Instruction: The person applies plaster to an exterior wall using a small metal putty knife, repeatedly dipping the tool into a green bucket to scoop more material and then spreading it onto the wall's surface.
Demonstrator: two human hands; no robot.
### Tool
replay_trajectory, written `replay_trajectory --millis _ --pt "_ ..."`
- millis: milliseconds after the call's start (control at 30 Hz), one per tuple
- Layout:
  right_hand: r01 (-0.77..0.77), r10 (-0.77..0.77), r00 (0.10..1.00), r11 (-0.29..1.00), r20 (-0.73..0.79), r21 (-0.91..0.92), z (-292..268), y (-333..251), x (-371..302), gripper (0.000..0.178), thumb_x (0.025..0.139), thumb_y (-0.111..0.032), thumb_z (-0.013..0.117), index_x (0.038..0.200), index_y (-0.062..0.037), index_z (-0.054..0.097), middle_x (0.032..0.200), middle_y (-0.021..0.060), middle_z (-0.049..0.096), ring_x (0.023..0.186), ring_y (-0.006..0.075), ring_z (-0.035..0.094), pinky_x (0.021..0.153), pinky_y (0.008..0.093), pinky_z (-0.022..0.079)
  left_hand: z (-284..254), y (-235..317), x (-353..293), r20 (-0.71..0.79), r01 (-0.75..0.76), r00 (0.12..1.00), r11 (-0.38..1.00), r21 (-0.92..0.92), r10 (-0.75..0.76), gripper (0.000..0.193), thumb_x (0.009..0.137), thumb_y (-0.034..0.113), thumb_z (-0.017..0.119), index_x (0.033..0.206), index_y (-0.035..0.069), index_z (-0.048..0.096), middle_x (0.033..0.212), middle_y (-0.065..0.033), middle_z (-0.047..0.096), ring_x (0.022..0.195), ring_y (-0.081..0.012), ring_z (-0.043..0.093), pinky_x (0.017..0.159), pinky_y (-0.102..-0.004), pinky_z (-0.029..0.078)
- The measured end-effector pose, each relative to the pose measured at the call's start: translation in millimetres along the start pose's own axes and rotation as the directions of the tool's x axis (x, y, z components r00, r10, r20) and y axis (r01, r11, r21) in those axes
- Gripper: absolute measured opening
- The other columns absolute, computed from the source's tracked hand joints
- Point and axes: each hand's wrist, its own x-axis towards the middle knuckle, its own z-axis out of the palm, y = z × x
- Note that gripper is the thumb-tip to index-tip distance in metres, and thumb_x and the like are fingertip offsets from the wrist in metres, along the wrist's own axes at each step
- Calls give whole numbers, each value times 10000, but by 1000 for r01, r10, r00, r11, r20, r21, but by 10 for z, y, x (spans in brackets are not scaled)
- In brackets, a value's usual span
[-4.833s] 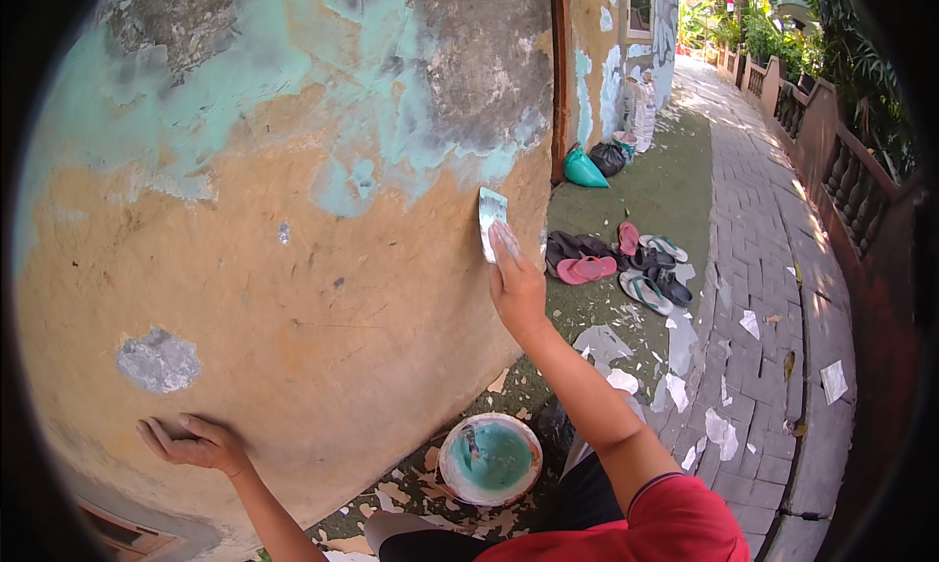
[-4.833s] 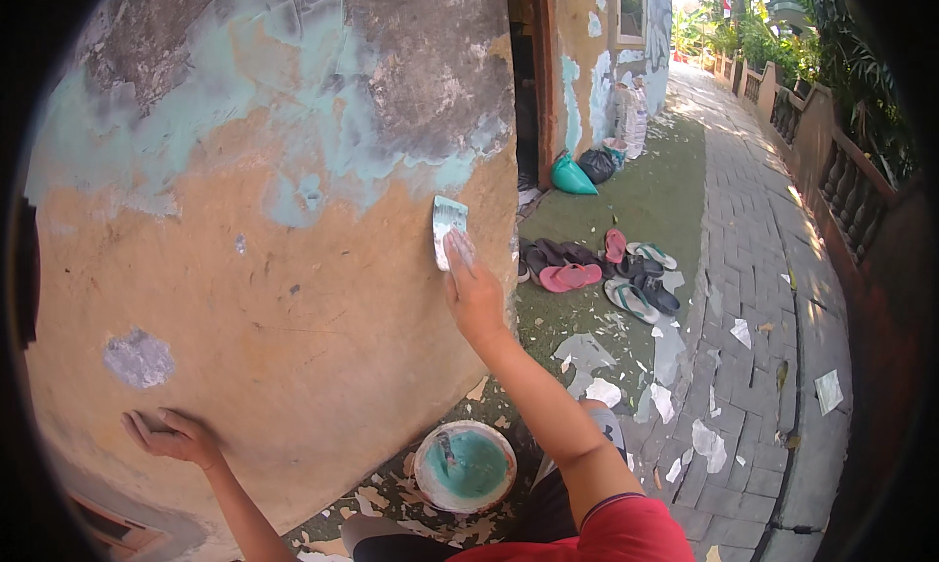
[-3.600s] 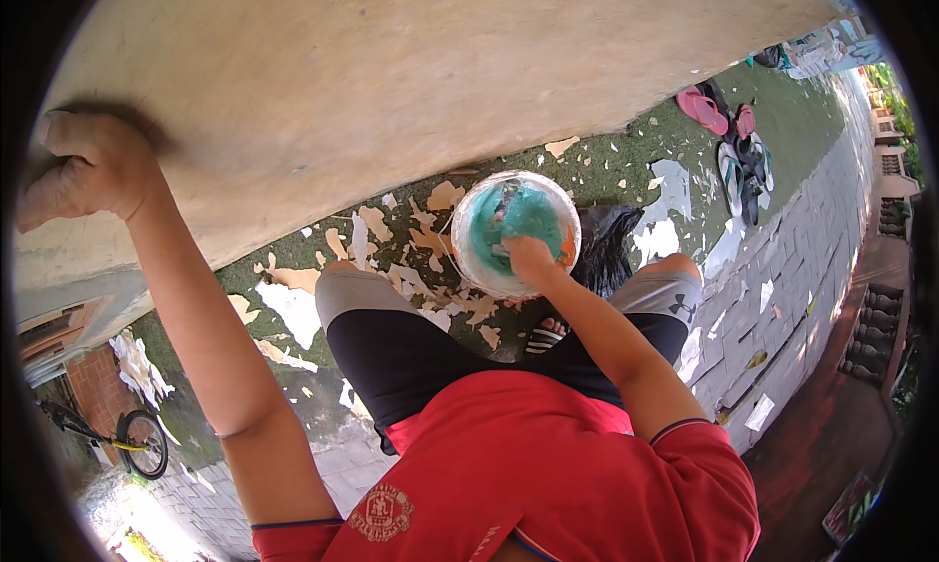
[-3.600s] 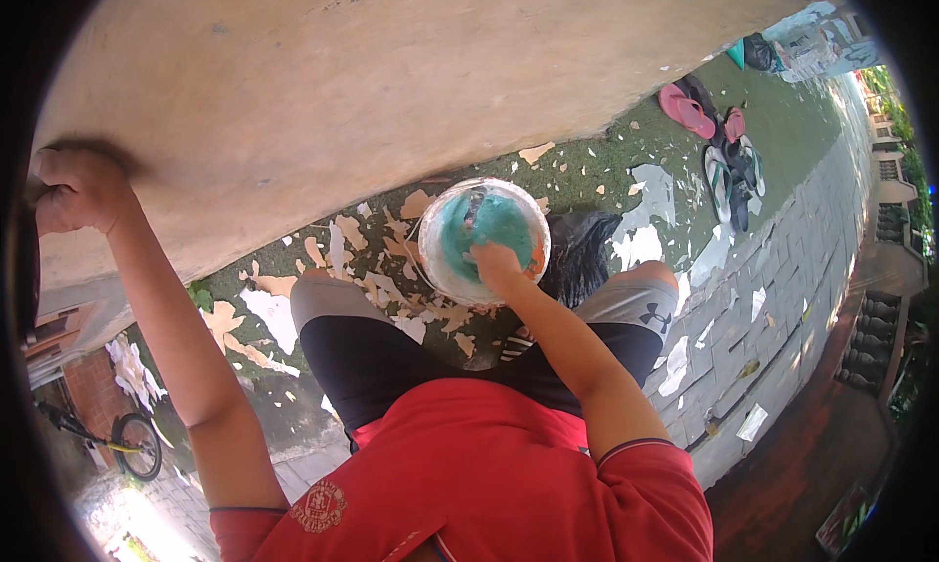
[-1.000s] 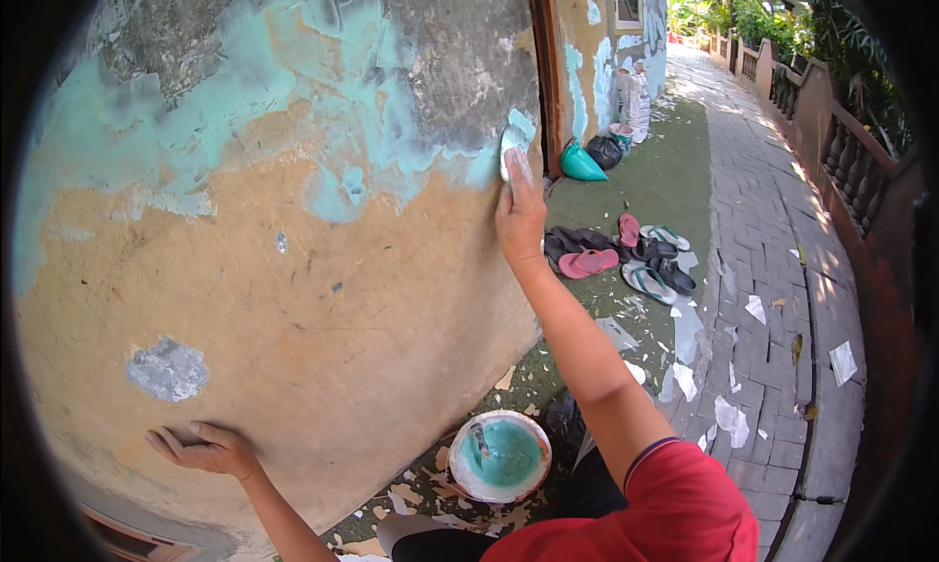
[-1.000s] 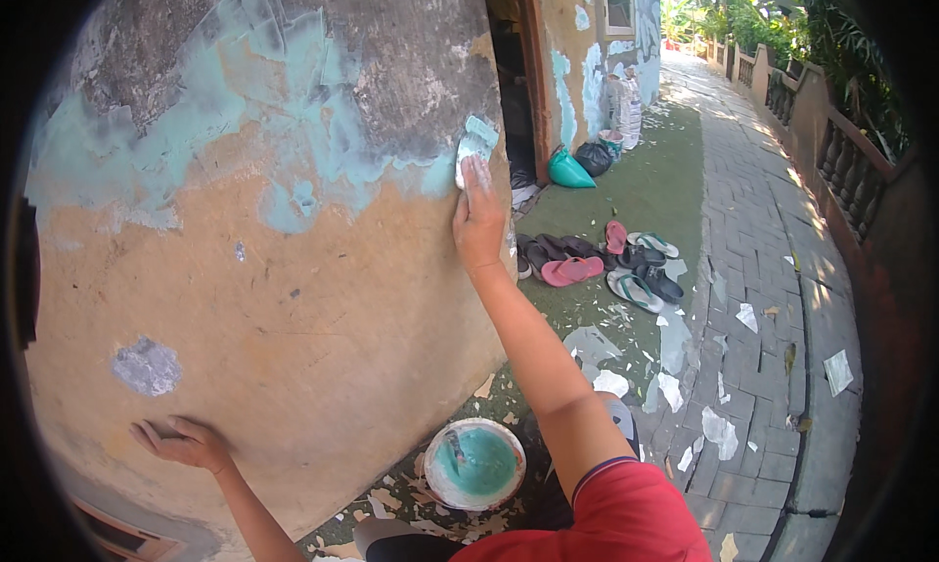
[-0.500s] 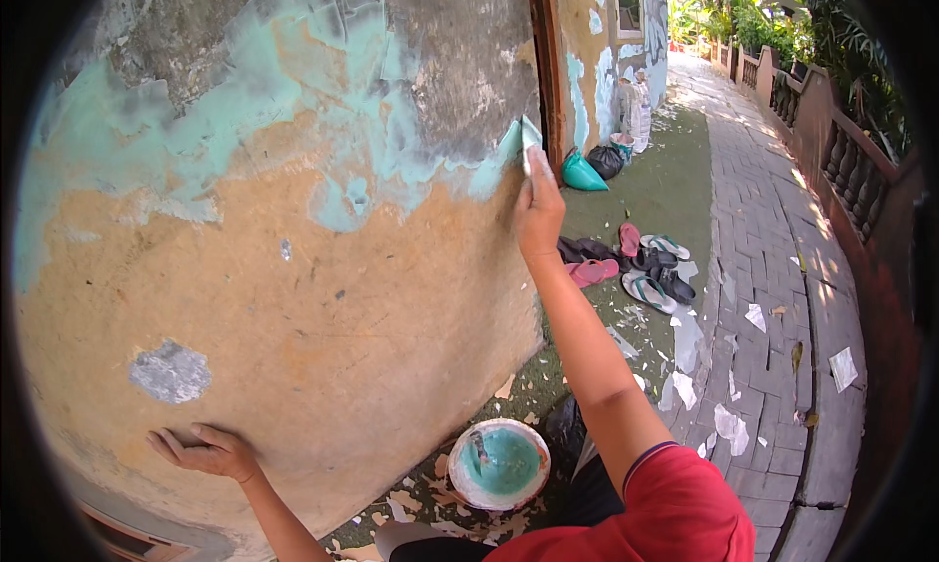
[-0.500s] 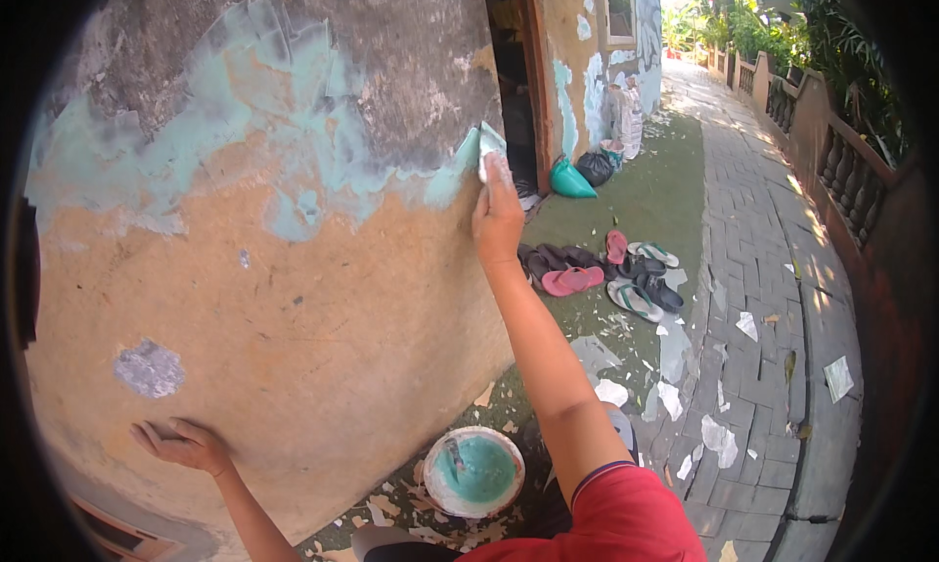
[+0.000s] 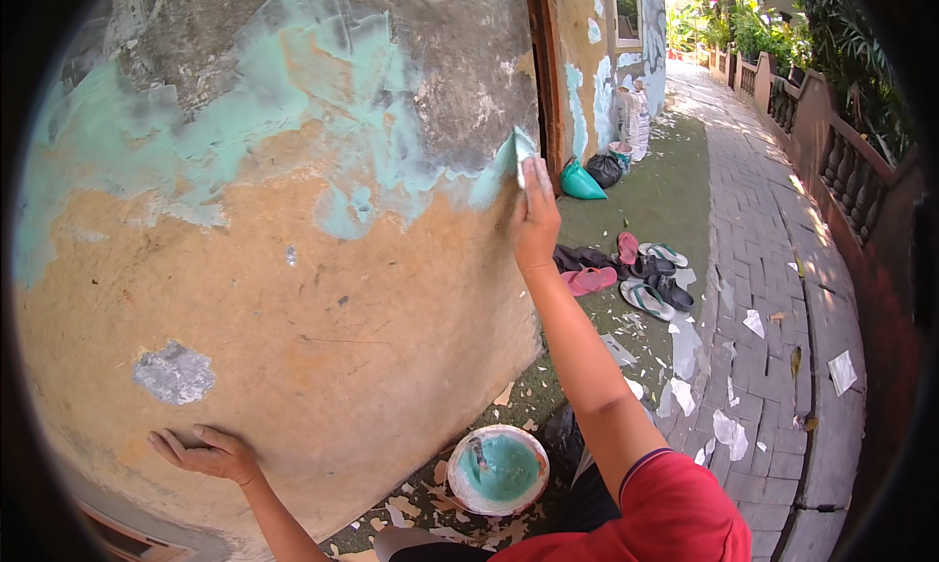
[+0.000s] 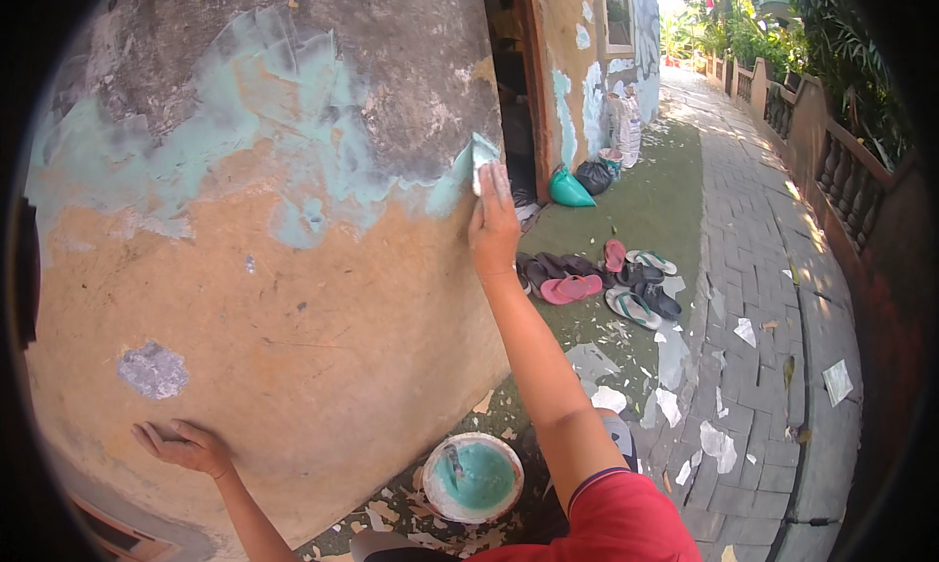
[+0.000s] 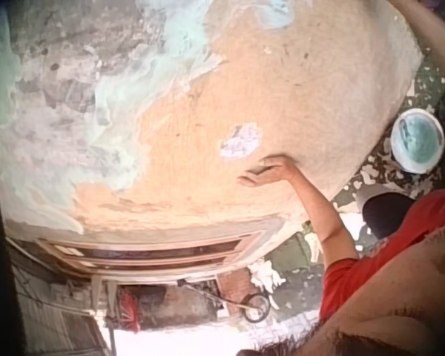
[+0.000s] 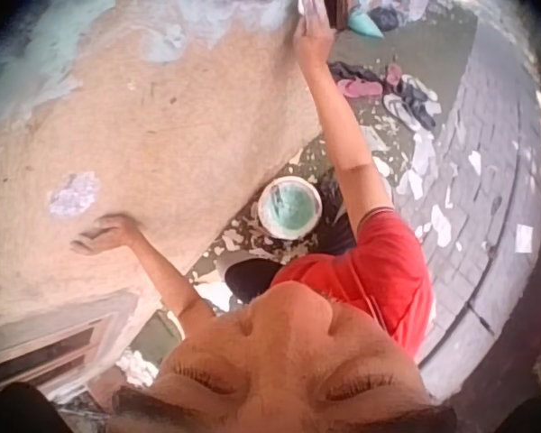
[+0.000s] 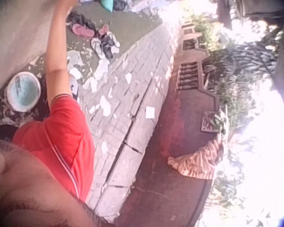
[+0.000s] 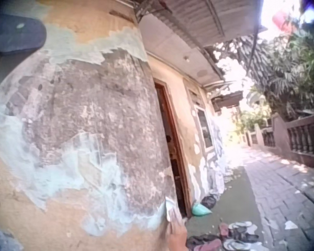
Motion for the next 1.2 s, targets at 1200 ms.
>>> replay_trajectory --millis 1200 --pt "-102 103 994 992 18 -68 -6 140 -59 557 781 88 512 1328 -5 477 1350 200 490 1248 338 479 1011 392 427 -9 -33 6 -4 -12 1000 1000 14 12 468 961 213 490 1295 -106 413 1408 -280 338 1314 -409 346 1087 -490 291"
